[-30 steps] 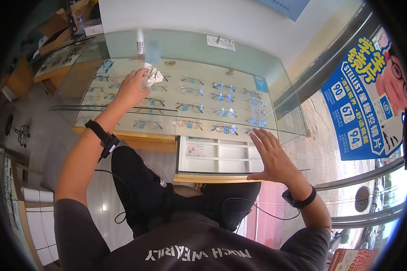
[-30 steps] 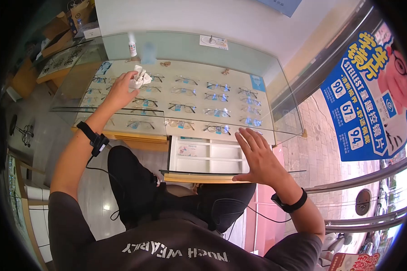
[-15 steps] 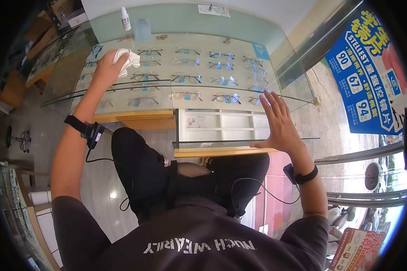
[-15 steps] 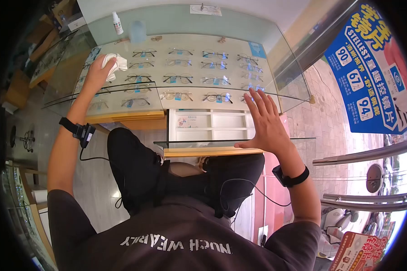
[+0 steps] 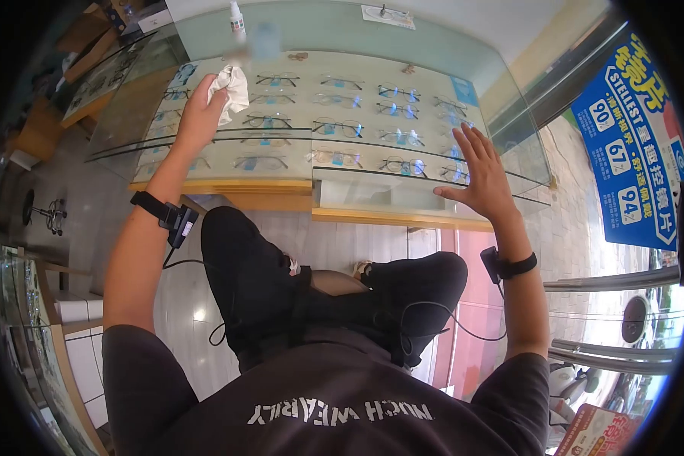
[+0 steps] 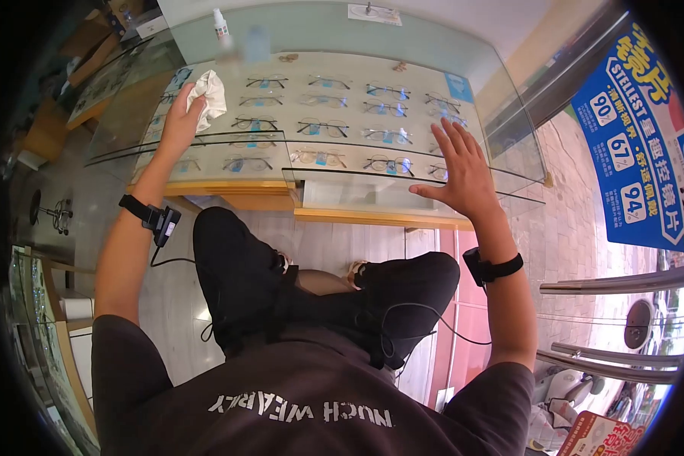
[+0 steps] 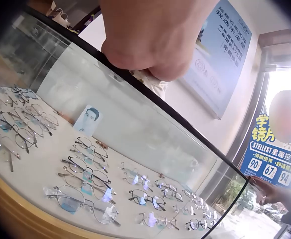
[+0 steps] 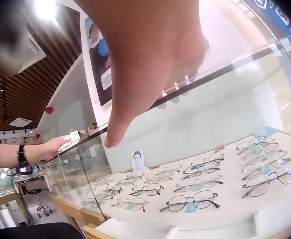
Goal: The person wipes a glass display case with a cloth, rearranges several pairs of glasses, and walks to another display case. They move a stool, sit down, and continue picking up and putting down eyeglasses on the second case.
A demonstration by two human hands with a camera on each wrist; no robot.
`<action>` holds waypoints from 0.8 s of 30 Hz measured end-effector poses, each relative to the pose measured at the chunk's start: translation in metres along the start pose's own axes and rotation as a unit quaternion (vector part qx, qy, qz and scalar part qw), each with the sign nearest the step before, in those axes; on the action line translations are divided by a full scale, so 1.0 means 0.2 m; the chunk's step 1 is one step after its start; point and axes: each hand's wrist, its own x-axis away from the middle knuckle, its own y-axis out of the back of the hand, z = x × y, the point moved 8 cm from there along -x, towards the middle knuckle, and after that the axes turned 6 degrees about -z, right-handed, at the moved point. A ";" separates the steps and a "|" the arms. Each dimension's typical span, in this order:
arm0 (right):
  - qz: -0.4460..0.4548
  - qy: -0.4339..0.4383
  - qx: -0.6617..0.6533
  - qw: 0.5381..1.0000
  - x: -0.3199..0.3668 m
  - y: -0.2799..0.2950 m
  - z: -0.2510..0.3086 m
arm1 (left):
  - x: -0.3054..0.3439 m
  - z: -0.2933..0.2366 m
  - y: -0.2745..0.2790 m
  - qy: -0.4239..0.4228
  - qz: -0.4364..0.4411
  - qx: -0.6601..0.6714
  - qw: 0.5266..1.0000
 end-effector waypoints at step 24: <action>-0.072 -0.032 -0.016 0.997 -0.14 -0.09 -0.04 | -0.14 -0.09 -0.07 0.134 0.131 0.074 0.980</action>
